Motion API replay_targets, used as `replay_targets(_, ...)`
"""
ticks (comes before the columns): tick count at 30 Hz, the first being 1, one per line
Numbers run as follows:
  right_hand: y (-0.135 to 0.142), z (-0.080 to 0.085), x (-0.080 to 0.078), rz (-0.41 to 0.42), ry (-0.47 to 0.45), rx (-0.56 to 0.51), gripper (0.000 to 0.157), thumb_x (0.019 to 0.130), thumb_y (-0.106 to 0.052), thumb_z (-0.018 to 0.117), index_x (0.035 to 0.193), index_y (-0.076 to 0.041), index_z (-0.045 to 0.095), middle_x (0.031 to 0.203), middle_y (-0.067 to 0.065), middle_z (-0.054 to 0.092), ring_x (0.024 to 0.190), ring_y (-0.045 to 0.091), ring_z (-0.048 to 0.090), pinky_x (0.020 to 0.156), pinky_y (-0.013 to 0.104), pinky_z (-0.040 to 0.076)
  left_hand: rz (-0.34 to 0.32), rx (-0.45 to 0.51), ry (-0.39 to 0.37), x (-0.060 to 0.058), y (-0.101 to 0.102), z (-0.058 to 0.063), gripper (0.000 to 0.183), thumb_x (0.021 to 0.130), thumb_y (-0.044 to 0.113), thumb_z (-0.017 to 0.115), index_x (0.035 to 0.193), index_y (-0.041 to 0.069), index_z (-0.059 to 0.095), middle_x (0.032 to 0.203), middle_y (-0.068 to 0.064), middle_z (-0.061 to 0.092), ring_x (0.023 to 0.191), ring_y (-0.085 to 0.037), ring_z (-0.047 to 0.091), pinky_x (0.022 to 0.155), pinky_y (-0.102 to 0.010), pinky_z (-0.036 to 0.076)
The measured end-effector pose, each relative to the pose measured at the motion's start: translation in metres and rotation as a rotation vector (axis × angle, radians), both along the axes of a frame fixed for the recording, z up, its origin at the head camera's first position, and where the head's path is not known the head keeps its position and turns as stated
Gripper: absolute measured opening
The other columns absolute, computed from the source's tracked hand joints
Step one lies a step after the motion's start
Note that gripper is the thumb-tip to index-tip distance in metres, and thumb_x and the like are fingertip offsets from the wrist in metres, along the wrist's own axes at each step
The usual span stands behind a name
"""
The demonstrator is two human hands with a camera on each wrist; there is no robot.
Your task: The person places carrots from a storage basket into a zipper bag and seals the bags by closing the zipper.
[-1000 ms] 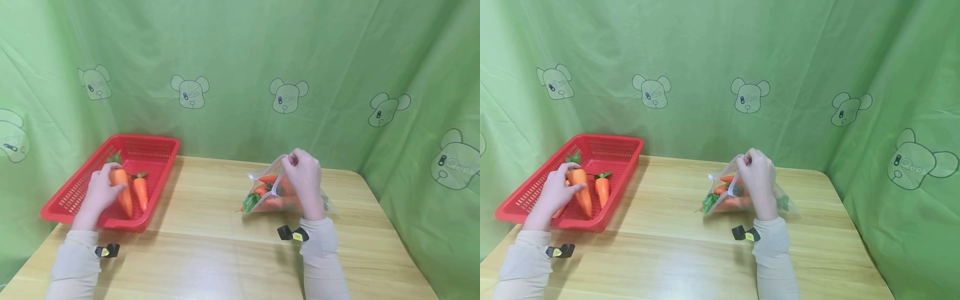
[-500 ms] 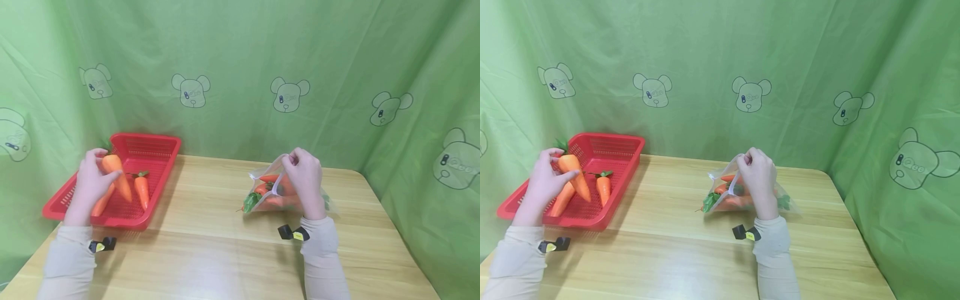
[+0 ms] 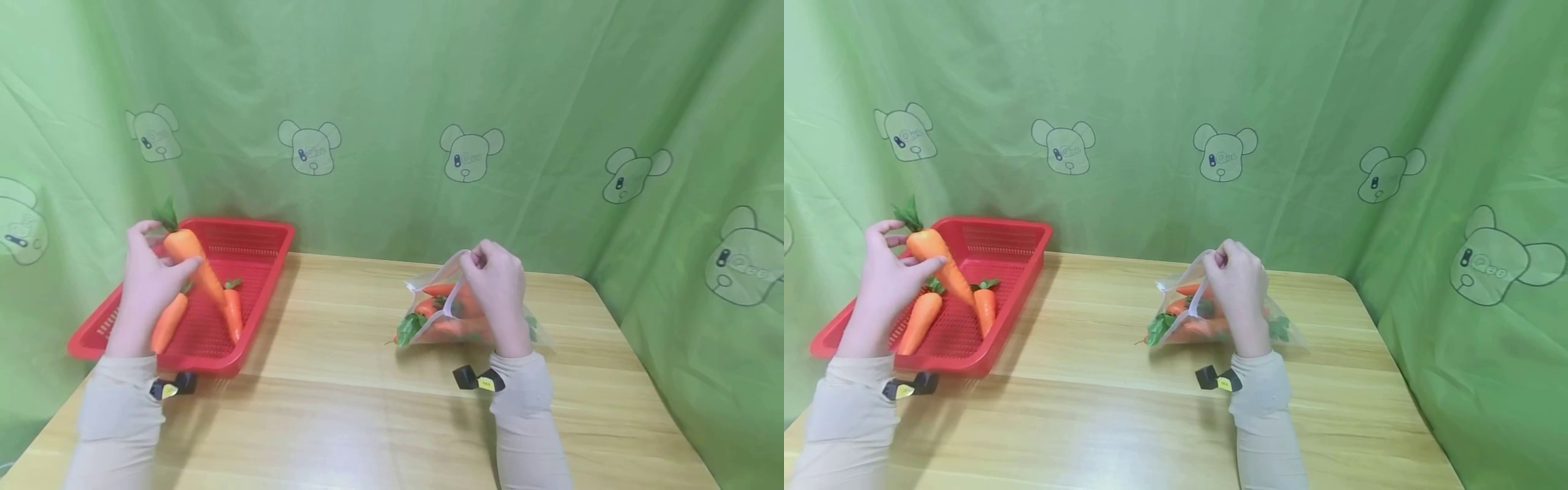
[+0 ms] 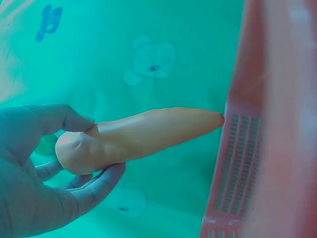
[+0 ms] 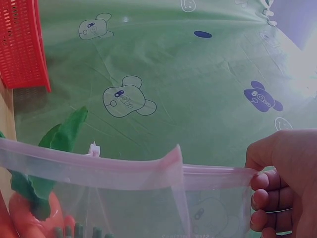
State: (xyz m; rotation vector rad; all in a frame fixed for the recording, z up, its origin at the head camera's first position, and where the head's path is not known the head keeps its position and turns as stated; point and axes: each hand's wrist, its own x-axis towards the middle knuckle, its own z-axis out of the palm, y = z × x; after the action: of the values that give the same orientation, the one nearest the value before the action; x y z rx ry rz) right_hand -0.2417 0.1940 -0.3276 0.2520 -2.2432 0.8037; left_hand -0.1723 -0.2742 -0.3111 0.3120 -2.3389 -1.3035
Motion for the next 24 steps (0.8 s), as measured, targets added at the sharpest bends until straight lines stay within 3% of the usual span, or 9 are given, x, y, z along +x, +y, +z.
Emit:
replay_targets(5, 0.0, -0.001, -0.002, -0.005, 0.006, 0.001, 0.013, 0.078, -0.008, 0.056, 0.065, -0.005, 0.052, 0.062, 0.01, 0.055, 0.058, 0.024, 0.046, 0.055, 0.029, 0.034, 0.002, 0.069, 0.005, -0.004, 0.012, 0.009, 0.084, 0.088, 0.013, 0.066, 0.149, 0.023, 0.009, 0.136, -0.01, 0.034, 0.087, -0.001, 0.05, 0.055, -0.02, 0.052)
replay_targets(10, 0.0, -0.001, -0.002, -0.008, 0.009, -0.002, 0.013, 0.077, -0.008, 0.056, 0.065, -0.005, 0.052, 0.062, 0.01, 0.054, 0.058, 0.024, 0.045, 0.055, 0.03, 0.034, 0.012, 0.062, 0.052, -0.01, 0.025, 0.015, 0.094, 0.086, 0.009, 0.069, 0.152, 0.03, 0.006, 0.138, -0.013, 0.036, 0.092, -0.005, 0.052, 0.069, -0.014, 0.05)
replay_targets(13, 0.0, 0.0, -0.002, -0.012, 0.009, -0.005, 0.013, 0.077, -0.008, 0.056, 0.065, -0.005, 0.052, 0.062, 0.01, 0.055, 0.058, 0.024, 0.046, 0.055, 0.03, 0.034, 0.006, 0.051, 0.085, -0.013, 0.032, 0.016, 0.099, 0.083, 0.006, 0.07, 0.154, 0.031, 0.006, 0.14, -0.015, 0.039, 0.096, -0.01, 0.053, 0.078, -0.011, 0.047)
replay_targets(19, 0.0, 0.001, -0.001, -0.013, 0.001, -0.007, 0.013, 0.077, -0.009, 0.055, 0.065, -0.006, 0.052, 0.062, 0.01, 0.055, 0.058, 0.025, 0.047, 0.056, 0.03, 0.034, -0.022, 0.043, 0.094, -0.015, 0.042, 0.015, 0.093, 0.084, 0.008, 0.071, 0.153, 0.031, 0.014, 0.145, -0.014, 0.04, 0.103, -0.022, 0.056, 0.075, -0.012, 0.048)
replay_targets(24, 0.0, 0.001, -0.001, -0.016, -0.007, -0.008, 0.013, 0.078, -0.009, 0.055, 0.065, -0.006, 0.052, 0.062, 0.01, 0.055, 0.058, 0.024, 0.046, 0.055, 0.029, 0.033, -0.036, 0.082, 0.09, -0.019, 0.053, 0.013, 0.09, 0.083, 0.011, 0.072, 0.15, 0.031, 0.015, 0.14, -0.012, 0.041, 0.102, -0.02, 0.057, 0.076, -0.015, 0.048)
